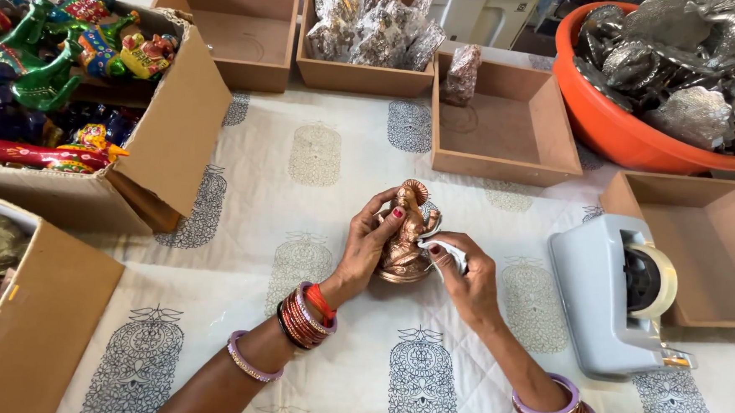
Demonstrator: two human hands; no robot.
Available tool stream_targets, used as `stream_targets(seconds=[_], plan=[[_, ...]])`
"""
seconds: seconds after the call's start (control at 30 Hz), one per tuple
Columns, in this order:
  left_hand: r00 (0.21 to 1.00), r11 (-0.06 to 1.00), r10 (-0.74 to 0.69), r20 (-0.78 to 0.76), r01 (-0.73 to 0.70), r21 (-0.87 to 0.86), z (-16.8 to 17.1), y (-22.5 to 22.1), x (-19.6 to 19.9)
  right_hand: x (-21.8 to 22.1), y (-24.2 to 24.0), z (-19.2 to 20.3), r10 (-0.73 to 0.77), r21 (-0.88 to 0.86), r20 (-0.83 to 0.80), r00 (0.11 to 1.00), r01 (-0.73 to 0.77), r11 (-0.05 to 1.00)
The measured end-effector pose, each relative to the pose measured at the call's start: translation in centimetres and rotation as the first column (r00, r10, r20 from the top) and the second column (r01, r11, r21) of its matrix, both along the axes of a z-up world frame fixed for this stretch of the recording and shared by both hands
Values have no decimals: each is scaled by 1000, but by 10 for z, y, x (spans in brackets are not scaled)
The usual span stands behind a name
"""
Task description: Cleaning and wrapping decorative figurines in bubble wrap and preparing them for packing.
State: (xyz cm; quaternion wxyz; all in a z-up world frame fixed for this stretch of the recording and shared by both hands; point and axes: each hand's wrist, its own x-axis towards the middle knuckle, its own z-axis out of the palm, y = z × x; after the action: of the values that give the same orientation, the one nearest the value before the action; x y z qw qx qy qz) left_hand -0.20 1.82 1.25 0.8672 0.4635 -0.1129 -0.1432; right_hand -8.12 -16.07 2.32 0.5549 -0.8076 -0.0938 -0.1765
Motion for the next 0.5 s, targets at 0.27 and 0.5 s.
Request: stream_targets(seconds=[0.27,0.5], plan=[[999,999,44,0,-44,-17,-6,-3,2,-9,14,17,42,-303,266,963,42,952],[996,998,65,-57,-66,-14,-14,-5,2,-15,25,26,-91,76,-102,991,99,992]])
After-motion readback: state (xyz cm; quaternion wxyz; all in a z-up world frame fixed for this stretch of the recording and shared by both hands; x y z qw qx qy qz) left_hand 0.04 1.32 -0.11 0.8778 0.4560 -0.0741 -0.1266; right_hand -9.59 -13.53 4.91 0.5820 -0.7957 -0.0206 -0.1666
